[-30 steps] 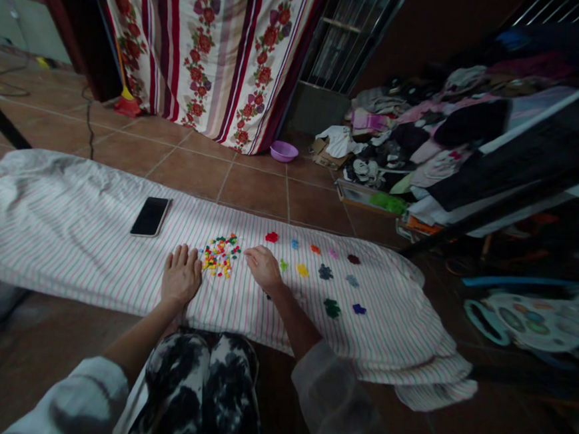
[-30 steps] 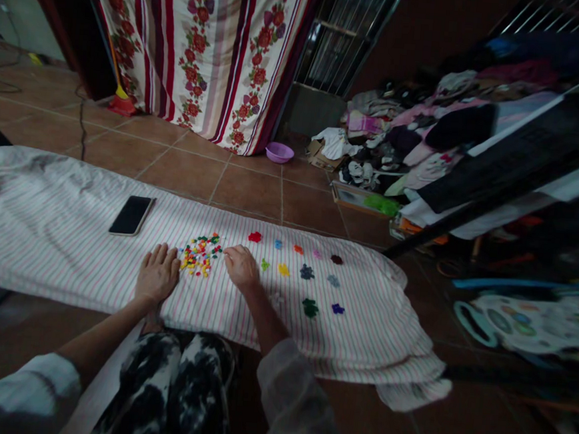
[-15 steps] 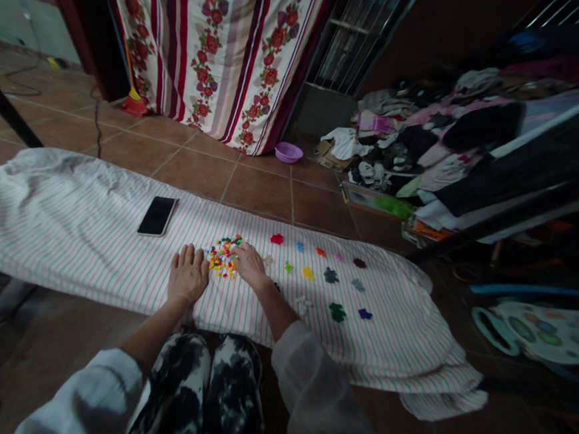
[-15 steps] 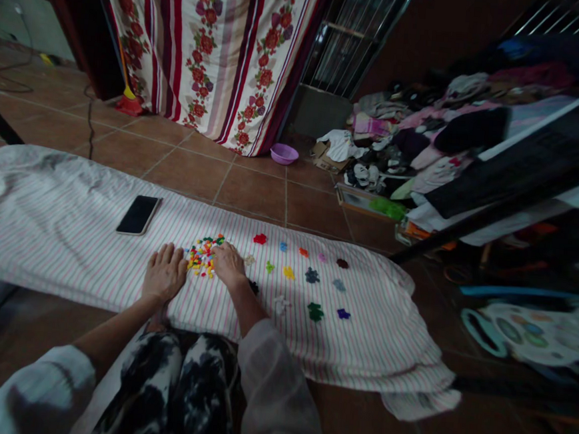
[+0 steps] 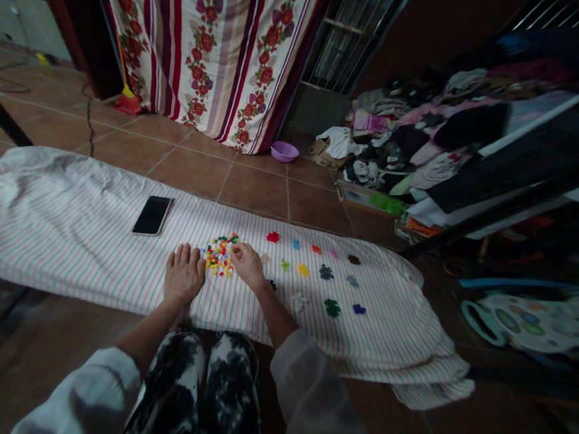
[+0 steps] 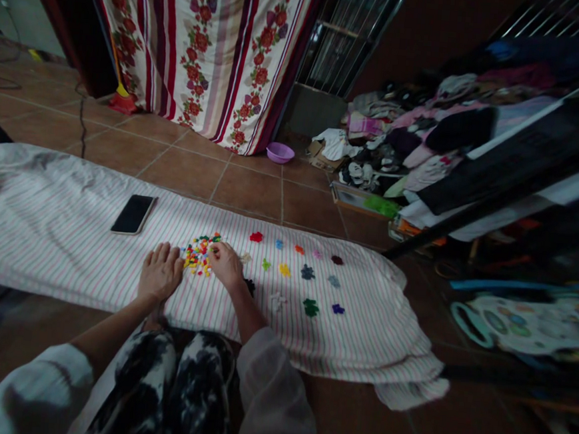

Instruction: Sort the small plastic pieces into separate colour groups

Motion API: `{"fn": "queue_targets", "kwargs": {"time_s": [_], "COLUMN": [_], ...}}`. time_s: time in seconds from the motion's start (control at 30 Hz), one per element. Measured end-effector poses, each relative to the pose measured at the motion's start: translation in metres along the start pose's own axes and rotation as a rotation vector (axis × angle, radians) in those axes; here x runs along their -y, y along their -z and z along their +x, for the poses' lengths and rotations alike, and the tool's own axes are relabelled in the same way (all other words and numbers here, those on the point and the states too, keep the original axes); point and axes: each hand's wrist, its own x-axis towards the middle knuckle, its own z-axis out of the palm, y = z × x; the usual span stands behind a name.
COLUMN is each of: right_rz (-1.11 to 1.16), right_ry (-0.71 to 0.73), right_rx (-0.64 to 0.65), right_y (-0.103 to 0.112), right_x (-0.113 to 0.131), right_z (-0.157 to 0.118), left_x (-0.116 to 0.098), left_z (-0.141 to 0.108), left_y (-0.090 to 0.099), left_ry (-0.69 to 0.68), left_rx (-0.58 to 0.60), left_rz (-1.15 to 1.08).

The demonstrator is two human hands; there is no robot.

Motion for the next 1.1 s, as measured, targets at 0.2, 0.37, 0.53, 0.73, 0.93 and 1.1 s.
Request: {"fn": "queue_targets", "kwargs": {"time_s": [0.2, 0.37, 0.53, 0.73, 0.93, 1.1], "right_rz": [-0.006, -0.125, -0.244, -0.334, -0.387, -0.416], "right_ry": [-0.076, -0.163, -0.219, -0.284, -0.275, -0.252], "right_rx": [-0.178, -0.27, -0.255, -0.166, -0.067, -0.049], "right_y": [0.028, 0.066, 0.088, 0.088, 0.085, 0.085], "right_x": [-0.026, -0.062, -0.09, -0.101, -0.103, -0.104], "right_z": [-0.021, -0.039, -0.047, -0.042, -0.035, -0.038], "left_x": [-0.001, 0.0, -0.001, -0.001, 0.0, 0.0], "left_z": [0.0, 0.0, 0.0, 0.0, 0.001, 0.001], "left_y": [0.003, 0.003, 0.004, 0.005, 0.002, 0.003], "left_ry": [0.001, 0.001, -0.003, -0.007, -0.008, 0.001], "left_rx": [0.013, -0.006, 0.0, 0.011, 0.008, 0.014], "left_rz": [0.018, -0.003, 0.005, 0.052, 0.052, 0.022]}}
